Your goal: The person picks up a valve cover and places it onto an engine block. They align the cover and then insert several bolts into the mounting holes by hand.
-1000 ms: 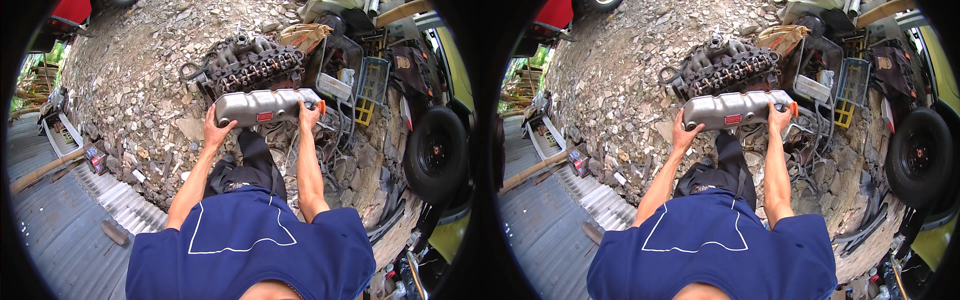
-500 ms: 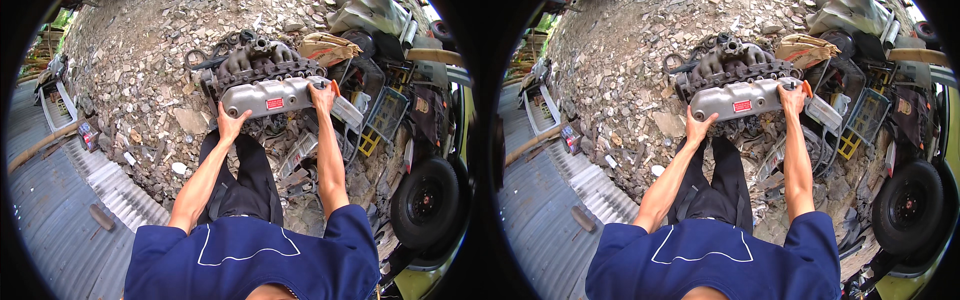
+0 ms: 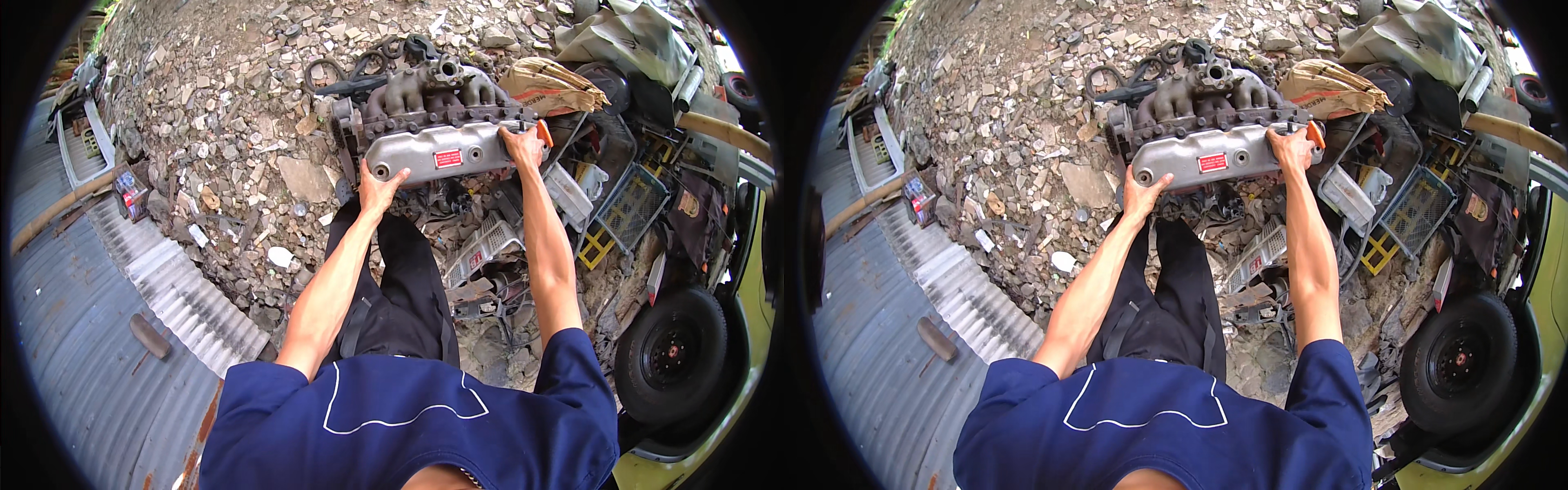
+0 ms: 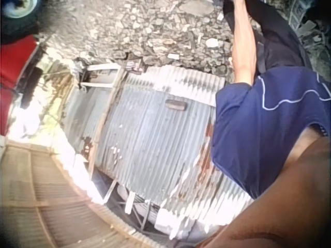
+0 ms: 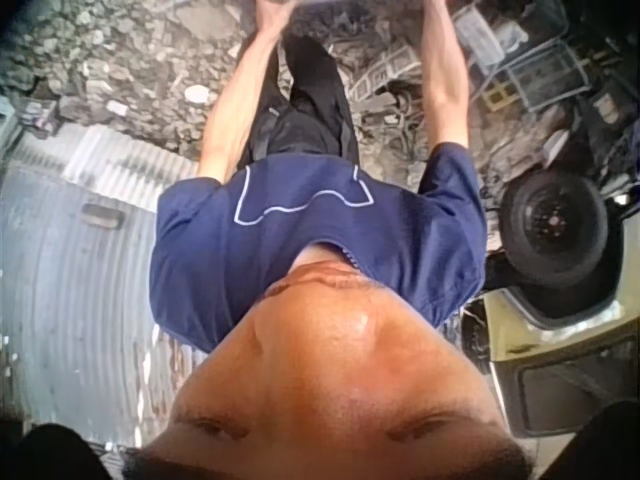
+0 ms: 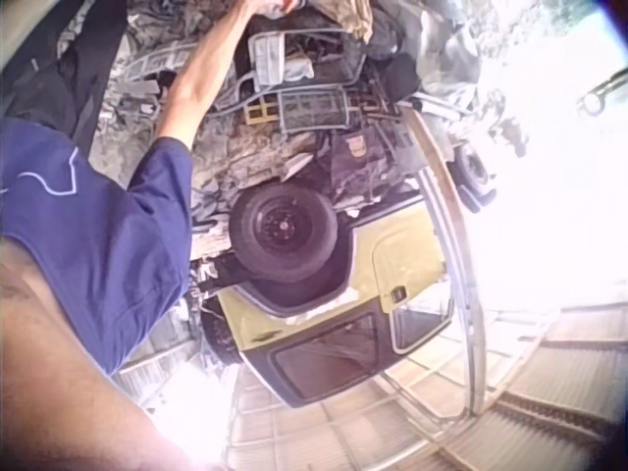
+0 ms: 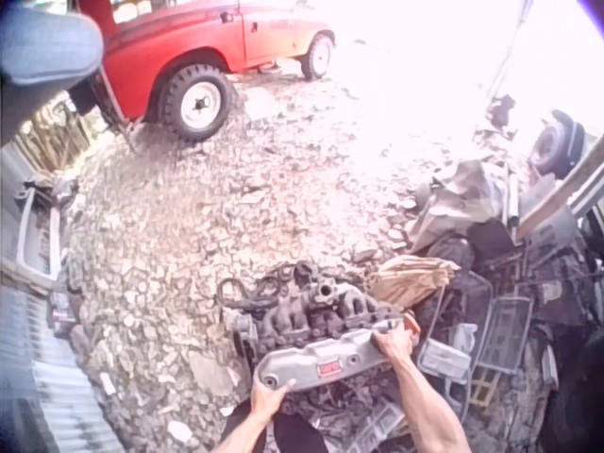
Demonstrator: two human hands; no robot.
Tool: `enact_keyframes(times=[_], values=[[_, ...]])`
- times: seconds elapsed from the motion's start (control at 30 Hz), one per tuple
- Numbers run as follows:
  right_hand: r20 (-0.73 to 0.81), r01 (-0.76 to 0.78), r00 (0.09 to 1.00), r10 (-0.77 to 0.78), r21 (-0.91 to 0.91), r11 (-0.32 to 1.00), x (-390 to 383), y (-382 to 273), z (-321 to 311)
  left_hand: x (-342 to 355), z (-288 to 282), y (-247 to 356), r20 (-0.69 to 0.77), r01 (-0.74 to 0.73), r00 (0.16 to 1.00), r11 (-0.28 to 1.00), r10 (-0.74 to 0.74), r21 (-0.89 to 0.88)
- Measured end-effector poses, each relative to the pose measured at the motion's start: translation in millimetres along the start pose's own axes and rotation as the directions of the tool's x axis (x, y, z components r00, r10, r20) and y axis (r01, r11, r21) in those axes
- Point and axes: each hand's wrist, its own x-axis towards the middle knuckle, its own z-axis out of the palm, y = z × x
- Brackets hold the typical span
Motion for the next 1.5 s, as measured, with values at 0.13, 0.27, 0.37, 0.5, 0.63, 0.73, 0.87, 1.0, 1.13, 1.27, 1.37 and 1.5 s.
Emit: enact_keyframes(times=[0.13, 0.27, 0.37, 0.5, 0.63, 0.73, 0.87, 1.0, 1.13, 1.27, 1.37, 1.5], values=[[-0.027, -0.017, 1.0, 0.016, -0.016, 1.0, 8, -1, 13, 10, 3, -6, -0.076, 0.003, 0.997, 1.0, -0.003, -0.002], [-0.01, -0.016, 1.0, 0.016, 0.028, 0.999, 13, 2, 20, 11, 5, -4, -0.084, 0.022, 0.996, 1.0, -0.02, 0.022], [-0.038, 0.003, 0.999, -0.003, -0.016, 1.0, 18, 2, 25, 14, 7, -9, -0.063, 0.017, 0.998, 1.0, -0.018, -0.019], [-0.023, -0.024, 0.999, 0.023, -0.057, 0.998, 18, -6, 28, 21, 10, -22, -0.04, 0.045, 0.998, 0.996, -0.048, -0.075], [-0.021, -0.033, 0.999, 0.032, -0.04, 0.999, 20, -4, 29, 14, 16, -12, -0.112, 0.042, 0.993, 0.999, -0.039, 0.027], [-0.037, -0.028, 0.999, 0.027, -0.039, 0.999, 14, -6, 29, 15, 19, -8, -0.147, 0.053, 0.988, 0.997, -0.045, 0.05], [-0.081, 0.052, 0.995, -0.051, 0.016, 0.999, 5, 7, 31, 16, 16, -2, -0.11, 0.095, 0.99, 0.993, -0.087, 0.069], [-0.131, 0.02, 0.991, 0.031, 0.366, 0.931, 8, 39, 13, 6, 16, 34, -0.156, -0.386, 0.82, 0.732, 0.551, 0.561], [-0.421, 0.116, 0.888, 0.184, 0.594, 0.796, 54, 83, 42, 21, 60, 78, 0.208, -0.615, 0.738, 0.515, 0.642, 0.597], [-0.356, 0.215, 0.934, -0.012, 0.536, 0.817, 79, 88, 61, 36, 123, 103, 0.421, -0.715, 0.685, 0.437, 0.594, 0.546], [-0.328, 0.271, 0.938, -0.11, 0.499, 0.823, 85, 89, 61, 48, 156, 103, 0.471, -0.735, 0.664, 0.389, 0.581, 0.556], [-0.415, 0.37, 0.895, -0.165, 0.482, 0.794, 87, 101, 67, 50, 174, 107, 0.5, -0.686, 0.716, 0.36, 0.487, 0.632]])
